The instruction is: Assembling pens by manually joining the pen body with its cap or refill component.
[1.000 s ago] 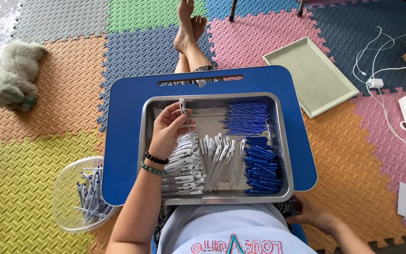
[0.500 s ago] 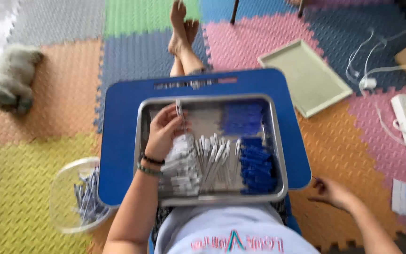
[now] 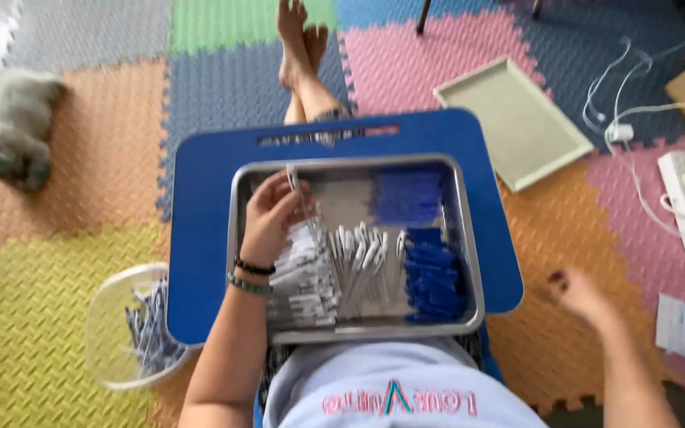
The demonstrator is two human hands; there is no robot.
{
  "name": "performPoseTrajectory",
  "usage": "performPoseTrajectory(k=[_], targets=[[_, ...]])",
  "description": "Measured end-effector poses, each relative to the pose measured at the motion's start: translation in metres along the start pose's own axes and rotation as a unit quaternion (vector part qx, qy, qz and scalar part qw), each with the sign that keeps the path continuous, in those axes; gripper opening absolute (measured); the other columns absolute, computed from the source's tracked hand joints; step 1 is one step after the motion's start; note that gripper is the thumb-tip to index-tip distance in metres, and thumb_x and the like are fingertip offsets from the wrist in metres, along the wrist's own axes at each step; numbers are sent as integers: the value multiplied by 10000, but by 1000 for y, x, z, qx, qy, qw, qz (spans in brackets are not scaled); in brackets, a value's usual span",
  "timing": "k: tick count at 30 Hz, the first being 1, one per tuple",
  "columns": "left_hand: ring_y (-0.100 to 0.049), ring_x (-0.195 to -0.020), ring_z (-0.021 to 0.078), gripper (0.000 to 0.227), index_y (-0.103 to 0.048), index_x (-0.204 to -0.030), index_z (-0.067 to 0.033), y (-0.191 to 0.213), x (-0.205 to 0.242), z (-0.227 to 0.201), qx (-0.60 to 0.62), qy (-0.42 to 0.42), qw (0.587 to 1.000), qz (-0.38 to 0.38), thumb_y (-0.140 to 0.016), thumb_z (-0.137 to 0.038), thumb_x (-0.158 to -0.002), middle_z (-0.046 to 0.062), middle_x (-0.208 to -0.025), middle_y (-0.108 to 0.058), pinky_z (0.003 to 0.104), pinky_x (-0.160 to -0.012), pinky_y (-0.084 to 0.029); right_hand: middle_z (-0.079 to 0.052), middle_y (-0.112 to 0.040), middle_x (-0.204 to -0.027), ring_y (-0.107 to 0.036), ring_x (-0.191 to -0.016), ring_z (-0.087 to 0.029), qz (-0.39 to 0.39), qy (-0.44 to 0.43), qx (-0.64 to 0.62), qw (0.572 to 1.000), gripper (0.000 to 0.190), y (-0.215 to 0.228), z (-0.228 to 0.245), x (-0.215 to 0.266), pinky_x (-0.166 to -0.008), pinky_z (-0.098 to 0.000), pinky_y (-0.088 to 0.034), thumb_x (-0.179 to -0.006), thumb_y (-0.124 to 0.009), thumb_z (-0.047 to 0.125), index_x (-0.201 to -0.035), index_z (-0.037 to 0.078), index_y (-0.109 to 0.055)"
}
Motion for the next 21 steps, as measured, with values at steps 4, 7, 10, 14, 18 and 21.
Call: performPoseTrajectory(k=[4,7,10,14,18,21], targets=[[-782,-936,211,437,-660,-1491,-49,0,-21,-9,4,-1,1000,-16,-717,-45,-1057,134,-1256,-785,363,-850,-699,-288,-844,-1313,-797,-1142,-594,-97,-175,52,978,614,125,102,19,-933,-653,-620,-1230,-423,618,-1553,146,-645],[-806,-986,269,431,-639,-1488,-18,8,4,8,-14,19,1000,-7,-708,-36,-1063,173,-1275,-772,410,-880,-718,-298,-794,-1119,-704,-978,-615,-234,-40,-50,970,481,120,143,22,-847,-666,-537,-1346,-468,389,-1270,-28,-695],[-809,-998,250,415,-640,-1487,-28,-1,-9,0,-18,-16,1000,-2,-703,-50,-1077,152,-1264,-787,373,-864,-714,-126,-776,-1066,-696,-884,-263,-262,151,-209,930,257,164,275,20,-795,-403,-538,-1305,-523,64,-1418,17,-750],[-855,-935,400,412,-666,-1459,-11,4,1,16,6,-13,999,-35,-737,12,-1054,239,-1235,-804,600,-819,-734,-105,-790,-1035,-754,-1010,-318,-241,303,-220,895,166,178,394,29,-974,-438,-565,-1201,-733,249,-1250,150,-857],[-855,-932,372,475,-627,-1510,-18,-2,1,19,-8,-20,1000,-12,-725,29,-1048,214,-1280,-790,557,-802,-746,-180,-748,-943,-765,-865,-360,-192,457,-247,832,156,185,499,40,-728,-428,-600,-1104,-809,144,-1224,47,-835],[-852,-913,347,565,-593,-1582,-39,-14,3,13,-26,-22,999,21,-740,23,-1040,194,-1275,-784,553,-791,-750,-62,-788,-966,-684,-851,-104,-127,413,-422,797,361,158,539,31,-717,-247,-604,-1049,-857,130,-1406,146,-804]])
Point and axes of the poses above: each hand's wrist, its own x-axis away from the middle knuckle, its own y-axis out of the back of the hand, z = x × y, the point moved 1 cm from there along -x, towards the middle knuckle
